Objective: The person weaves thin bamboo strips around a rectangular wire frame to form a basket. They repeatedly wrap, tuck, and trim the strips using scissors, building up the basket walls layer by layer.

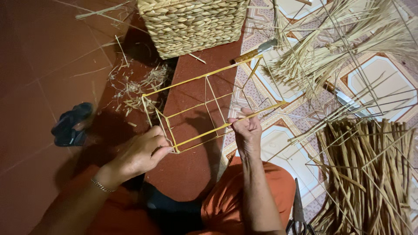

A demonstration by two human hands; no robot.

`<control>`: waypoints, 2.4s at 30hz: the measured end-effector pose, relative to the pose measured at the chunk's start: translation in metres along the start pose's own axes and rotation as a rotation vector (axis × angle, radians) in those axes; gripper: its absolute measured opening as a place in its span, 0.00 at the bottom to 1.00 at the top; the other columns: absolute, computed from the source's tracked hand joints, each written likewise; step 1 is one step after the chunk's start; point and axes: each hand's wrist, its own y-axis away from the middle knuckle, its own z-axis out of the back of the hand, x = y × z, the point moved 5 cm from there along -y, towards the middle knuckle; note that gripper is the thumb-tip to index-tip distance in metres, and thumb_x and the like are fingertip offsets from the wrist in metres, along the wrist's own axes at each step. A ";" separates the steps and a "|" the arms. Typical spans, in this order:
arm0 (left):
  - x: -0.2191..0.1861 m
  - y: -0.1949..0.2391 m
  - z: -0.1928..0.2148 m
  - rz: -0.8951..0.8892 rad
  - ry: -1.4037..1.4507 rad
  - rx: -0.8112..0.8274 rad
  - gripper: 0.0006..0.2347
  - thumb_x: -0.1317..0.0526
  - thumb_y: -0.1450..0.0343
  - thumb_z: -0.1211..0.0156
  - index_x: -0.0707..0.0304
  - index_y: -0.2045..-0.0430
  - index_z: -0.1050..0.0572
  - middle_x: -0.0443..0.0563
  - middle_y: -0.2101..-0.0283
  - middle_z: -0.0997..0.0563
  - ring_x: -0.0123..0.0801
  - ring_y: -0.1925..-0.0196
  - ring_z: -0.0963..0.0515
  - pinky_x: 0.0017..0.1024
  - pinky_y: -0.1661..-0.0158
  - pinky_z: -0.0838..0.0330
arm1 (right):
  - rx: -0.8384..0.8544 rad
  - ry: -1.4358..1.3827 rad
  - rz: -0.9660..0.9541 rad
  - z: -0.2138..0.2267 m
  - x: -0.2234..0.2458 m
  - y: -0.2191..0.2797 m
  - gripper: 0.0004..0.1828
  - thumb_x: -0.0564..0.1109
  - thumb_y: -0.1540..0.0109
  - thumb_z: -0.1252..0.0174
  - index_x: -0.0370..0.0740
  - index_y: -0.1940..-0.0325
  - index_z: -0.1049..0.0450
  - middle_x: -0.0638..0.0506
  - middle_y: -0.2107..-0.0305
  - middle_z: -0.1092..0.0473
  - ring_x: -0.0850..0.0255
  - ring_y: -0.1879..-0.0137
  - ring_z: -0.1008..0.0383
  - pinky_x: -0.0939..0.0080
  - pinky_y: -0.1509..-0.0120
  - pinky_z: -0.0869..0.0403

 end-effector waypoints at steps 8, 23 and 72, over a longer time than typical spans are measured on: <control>0.015 0.002 0.007 0.261 -0.139 0.166 0.08 0.59 0.33 0.34 0.61 0.77 0.25 0.50 0.70 0.27 0.43 0.73 0.22 0.39 0.72 0.28 | -0.081 -0.094 0.086 0.023 0.027 -0.013 0.20 0.33 0.38 0.36 0.38 0.43 0.30 0.42 0.64 0.21 0.57 0.57 0.20 0.53 0.47 0.21; 0.024 0.007 0.005 0.191 -0.133 0.114 0.07 0.58 0.34 0.35 0.61 0.78 0.23 0.49 0.70 0.25 0.42 0.72 0.21 0.38 0.72 0.27 | -0.218 -0.142 0.169 0.045 0.036 -0.019 0.22 0.36 0.39 0.35 0.38 0.42 0.29 0.44 0.64 0.24 0.58 0.57 0.19 0.56 0.51 0.21; 0.000 0.004 0.004 0.045 0.015 0.002 0.08 0.63 0.35 0.31 0.62 0.77 0.28 0.49 0.70 0.26 0.40 0.72 0.21 0.36 0.72 0.27 | -0.113 -0.085 0.025 -0.008 0.024 -0.003 0.08 0.44 0.35 0.36 0.36 0.57 0.22 0.47 0.65 0.23 0.61 0.60 0.22 0.58 0.55 0.18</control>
